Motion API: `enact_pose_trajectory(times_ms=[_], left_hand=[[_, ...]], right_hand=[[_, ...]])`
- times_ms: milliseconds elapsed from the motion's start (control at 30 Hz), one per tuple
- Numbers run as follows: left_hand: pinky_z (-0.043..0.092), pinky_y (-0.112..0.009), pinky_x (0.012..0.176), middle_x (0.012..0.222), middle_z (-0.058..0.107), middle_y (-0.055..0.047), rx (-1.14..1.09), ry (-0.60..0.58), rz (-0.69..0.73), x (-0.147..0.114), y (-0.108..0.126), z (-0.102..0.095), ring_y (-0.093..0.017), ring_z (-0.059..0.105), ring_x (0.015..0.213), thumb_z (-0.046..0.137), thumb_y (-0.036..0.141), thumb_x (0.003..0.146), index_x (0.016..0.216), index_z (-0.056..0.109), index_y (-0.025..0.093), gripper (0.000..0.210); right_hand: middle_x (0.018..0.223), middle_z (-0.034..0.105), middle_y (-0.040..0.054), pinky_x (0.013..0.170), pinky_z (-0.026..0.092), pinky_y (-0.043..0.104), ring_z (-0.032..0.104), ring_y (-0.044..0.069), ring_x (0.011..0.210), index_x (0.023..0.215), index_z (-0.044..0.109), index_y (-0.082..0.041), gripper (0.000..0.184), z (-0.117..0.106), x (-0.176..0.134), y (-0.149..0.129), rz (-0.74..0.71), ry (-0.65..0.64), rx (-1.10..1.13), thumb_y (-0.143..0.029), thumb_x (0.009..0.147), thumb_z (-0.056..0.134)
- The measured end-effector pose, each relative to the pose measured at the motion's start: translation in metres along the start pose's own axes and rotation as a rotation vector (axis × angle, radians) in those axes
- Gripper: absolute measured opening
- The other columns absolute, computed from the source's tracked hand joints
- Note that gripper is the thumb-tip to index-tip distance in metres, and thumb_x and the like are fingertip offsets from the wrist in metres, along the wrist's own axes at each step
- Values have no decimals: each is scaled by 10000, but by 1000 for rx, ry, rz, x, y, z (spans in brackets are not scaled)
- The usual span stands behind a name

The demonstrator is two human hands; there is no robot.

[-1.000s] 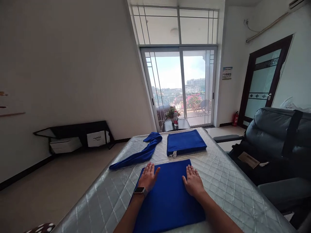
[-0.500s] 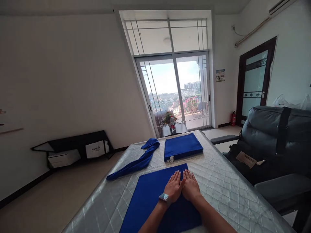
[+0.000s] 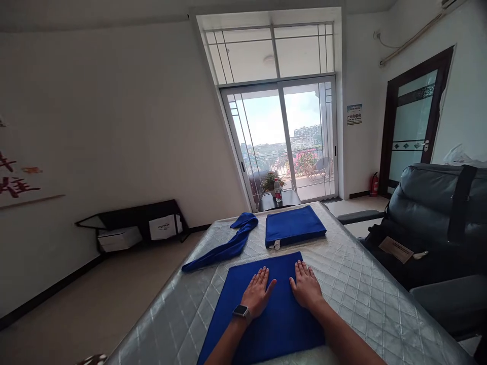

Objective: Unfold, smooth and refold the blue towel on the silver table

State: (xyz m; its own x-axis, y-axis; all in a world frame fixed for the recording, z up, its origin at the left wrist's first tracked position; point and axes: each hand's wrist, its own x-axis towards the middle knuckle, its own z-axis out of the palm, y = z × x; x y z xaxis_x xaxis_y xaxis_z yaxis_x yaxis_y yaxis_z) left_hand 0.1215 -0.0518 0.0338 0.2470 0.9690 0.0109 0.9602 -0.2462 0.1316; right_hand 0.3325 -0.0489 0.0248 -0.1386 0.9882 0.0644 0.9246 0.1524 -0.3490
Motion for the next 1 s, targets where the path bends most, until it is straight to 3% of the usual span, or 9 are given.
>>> enact_pose_trajectory(times_ms=[400, 1000], left_hand=[[177, -430, 1297, 1684, 215, -118, -12, 0, -81, -14, -26, -8, -228, 165, 1564, 34, 634, 987, 1580, 241, 66, 847], [177, -421, 1291, 1685, 221, -133, -6, 36, -157, -27, -82, -2, -232, 176, 1563, 65, 632, 995, 1582, 242, 78, 827]], right_hand=[[1672, 181, 102, 1252, 97, 398, 143, 226, 1550, 1592, 221, -62, 703, -3, -2, -3, -2, 5, -42, -438, 998, 214], [1668, 203, 112, 1252, 94, 387, 157, 227, 1548, 1584, 250, -53, 716, -1, 0, -2, -16, 9, -87, -467, 1002, 208]])
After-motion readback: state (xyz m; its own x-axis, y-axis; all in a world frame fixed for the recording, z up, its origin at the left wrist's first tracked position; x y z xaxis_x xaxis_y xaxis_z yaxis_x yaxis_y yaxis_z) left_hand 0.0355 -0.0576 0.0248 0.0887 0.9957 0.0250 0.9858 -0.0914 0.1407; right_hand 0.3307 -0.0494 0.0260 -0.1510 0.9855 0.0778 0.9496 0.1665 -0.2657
